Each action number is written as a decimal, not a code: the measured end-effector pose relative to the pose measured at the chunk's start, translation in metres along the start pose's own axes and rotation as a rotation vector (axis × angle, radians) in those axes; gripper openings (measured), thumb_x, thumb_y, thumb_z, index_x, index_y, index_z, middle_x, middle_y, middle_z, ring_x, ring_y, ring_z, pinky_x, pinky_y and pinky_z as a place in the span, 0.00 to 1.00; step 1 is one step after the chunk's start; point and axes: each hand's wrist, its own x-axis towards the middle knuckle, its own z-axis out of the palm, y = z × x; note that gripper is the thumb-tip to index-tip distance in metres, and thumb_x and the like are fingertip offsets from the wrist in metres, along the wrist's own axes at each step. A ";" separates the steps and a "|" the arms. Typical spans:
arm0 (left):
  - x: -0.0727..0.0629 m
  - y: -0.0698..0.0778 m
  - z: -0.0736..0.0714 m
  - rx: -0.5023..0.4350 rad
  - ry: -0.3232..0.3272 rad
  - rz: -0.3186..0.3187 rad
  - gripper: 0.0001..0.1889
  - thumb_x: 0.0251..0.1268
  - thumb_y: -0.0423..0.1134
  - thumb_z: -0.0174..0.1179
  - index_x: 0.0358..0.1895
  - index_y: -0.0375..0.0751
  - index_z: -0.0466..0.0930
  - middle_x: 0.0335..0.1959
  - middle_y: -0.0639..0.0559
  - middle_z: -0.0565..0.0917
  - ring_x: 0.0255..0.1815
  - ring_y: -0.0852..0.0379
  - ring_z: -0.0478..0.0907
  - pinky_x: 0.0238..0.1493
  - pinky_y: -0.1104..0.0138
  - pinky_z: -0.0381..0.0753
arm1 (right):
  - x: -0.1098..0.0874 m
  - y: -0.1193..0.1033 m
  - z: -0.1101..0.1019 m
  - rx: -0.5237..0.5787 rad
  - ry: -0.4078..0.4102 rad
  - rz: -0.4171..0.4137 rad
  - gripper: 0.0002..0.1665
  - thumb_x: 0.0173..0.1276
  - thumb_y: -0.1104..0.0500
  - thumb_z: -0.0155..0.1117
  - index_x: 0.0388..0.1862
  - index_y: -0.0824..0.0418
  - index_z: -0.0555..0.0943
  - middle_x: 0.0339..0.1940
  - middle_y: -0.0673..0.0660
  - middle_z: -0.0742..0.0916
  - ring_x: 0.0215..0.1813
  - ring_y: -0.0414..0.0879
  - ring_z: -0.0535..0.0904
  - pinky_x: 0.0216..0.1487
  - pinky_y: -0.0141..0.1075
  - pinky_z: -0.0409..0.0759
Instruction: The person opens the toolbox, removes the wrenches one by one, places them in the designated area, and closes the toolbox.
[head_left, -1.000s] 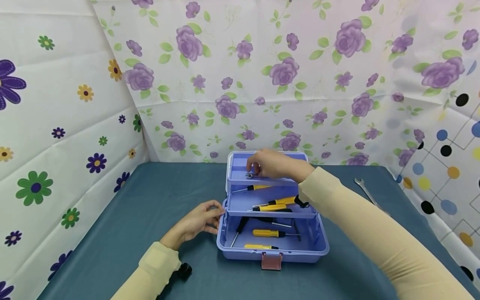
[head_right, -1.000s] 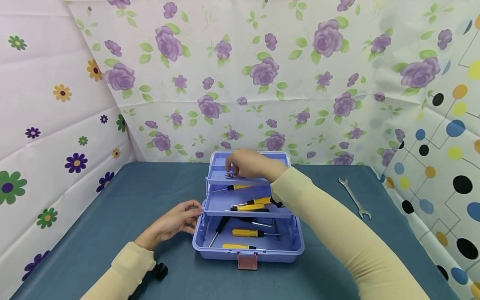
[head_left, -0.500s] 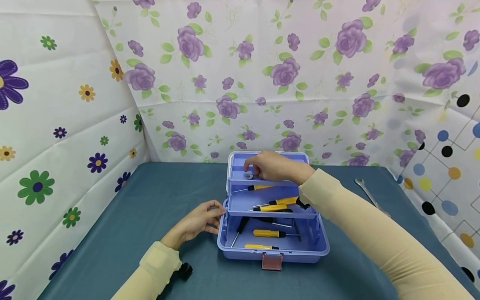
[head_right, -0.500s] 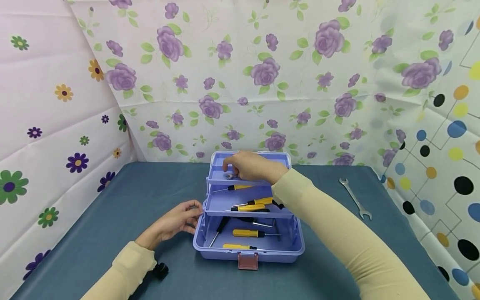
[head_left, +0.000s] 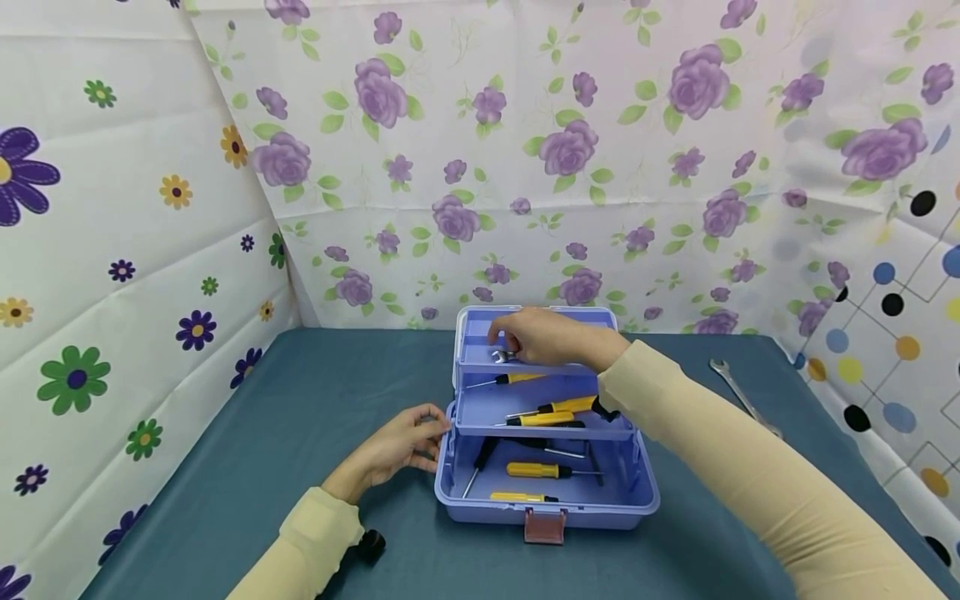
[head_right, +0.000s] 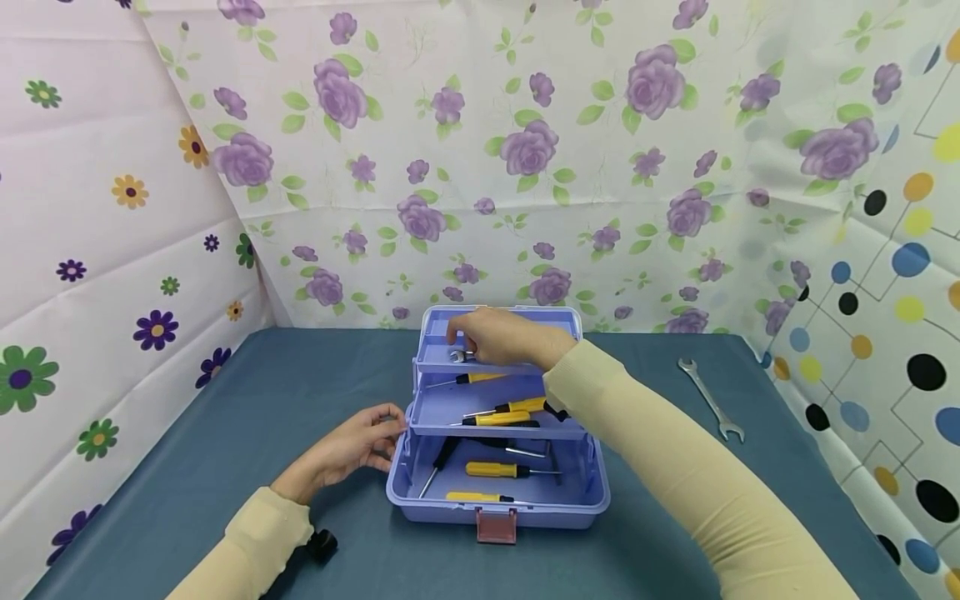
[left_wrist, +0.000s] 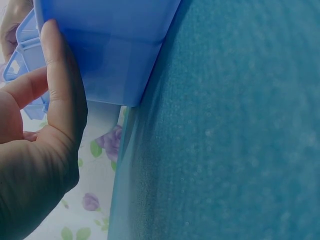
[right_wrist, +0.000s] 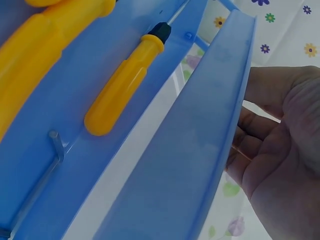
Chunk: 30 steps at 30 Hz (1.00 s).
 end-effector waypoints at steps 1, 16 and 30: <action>0.000 0.000 0.000 -0.001 0.000 -0.001 0.13 0.82 0.43 0.57 0.52 0.36 0.73 0.35 0.45 0.82 0.32 0.55 0.83 0.35 0.62 0.90 | 0.000 0.000 0.000 -0.001 0.003 -0.002 0.22 0.70 0.76 0.58 0.58 0.60 0.84 0.32 0.52 0.81 0.34 0.45 0.75 0.45 0.39 0.77; 0.000 0.001 0.001 0.002 -0.003 0.004 0.13 0.82 0.43 0.57 0.52 0.35 0.73 0.35 0.45 0.82 0.32 0.55 0.83 0.35 0.62 0.90 | 0.003 -0.002 -0.003 -0.007 -0.001 -0.012 0.22 0.67 0.78 0.57 0.50 0.60 0.88 0.27 0.51 0.79 0.32 0.45 0.73 0.39 0.36 0.75; 0.000 0.000 0.000 0.002 0.000 -0.001 0.13 0.82 0.43 0.57 0.52 0.36 0.73 0.36 0.45 0.82 0.33 0.55 0.83 0.36 0.61 0.90 | 0.002 0.004 -0.014 0.101 -0.002 0.041 0.20 0.67 0.76 0.60 0.49 0.57 0.87 0.39 0.53 0.86 0.43 0.48 0.80 0.48 0.42 0.83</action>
